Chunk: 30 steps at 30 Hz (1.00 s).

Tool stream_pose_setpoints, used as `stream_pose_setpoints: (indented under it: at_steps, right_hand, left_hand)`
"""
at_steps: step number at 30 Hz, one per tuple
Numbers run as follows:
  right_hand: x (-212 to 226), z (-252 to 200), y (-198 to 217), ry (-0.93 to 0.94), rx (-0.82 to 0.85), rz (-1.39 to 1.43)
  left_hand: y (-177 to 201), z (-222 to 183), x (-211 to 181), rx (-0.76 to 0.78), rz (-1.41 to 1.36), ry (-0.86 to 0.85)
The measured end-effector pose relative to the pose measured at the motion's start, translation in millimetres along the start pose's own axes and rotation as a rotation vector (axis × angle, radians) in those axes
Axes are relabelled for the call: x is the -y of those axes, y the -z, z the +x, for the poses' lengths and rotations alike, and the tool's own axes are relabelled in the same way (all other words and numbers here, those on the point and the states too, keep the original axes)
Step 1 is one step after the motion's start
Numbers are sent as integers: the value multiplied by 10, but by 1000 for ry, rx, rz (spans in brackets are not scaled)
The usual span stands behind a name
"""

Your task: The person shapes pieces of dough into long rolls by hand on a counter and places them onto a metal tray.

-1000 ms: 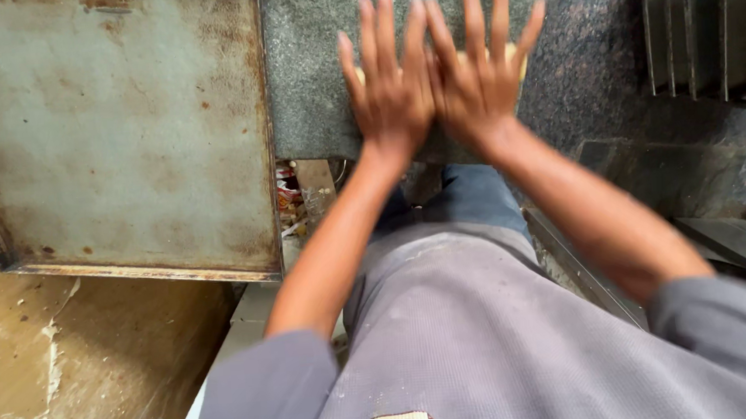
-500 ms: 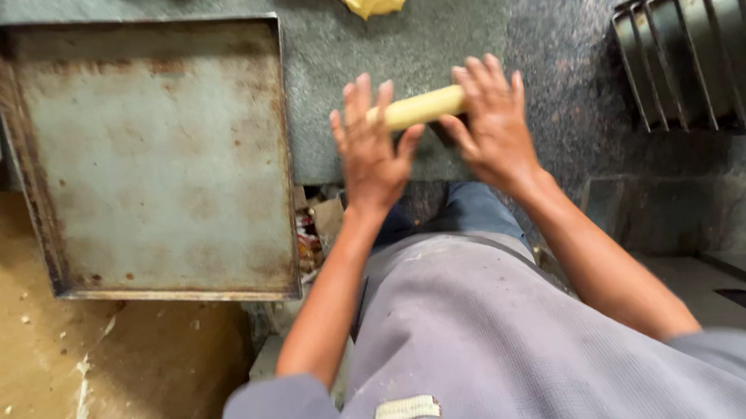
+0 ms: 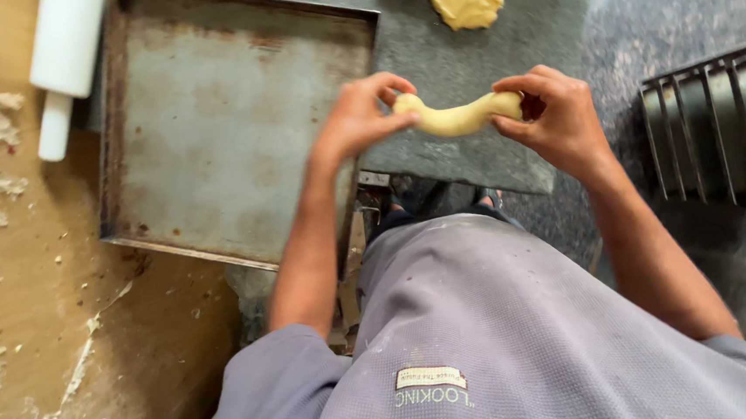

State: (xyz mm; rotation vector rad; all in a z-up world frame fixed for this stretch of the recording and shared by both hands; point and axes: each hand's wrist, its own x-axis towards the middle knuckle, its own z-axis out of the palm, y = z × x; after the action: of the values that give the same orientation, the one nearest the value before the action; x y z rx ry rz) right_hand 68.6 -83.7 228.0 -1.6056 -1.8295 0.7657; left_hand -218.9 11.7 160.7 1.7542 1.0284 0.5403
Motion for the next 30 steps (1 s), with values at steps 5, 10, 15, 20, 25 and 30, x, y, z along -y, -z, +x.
stream_pose_setpoints:
  at_steps: [5, 10, 15, 20, 25, 30]
  right_hand:
    - [604, 603, -400, 152, -79, 193]
    - [533, 1225, -1212, 280, -167, -20]
    - [-155, 905, -1111, -11, -170, -91]
    - [-1028, 157, -526, -262, -290, -23]
    - [-1404, -280, -136, -517, -346, 391]
    - [-1521, 88, 143, -286, -463, 692]
  left_hand:
    - [1347, -382, 67, -201, -94, -122]
    - [1826, -97, 967, -426, -341, 114]
    - [1321, 299, 1501, -1223, 217, -13]
    - [-3, 1079, 733, -608, -213, -20]
    - [-1142, 2066, 209, -663, 164, -64]
    - [-1618, 1997, -414, -64, -93, 95]
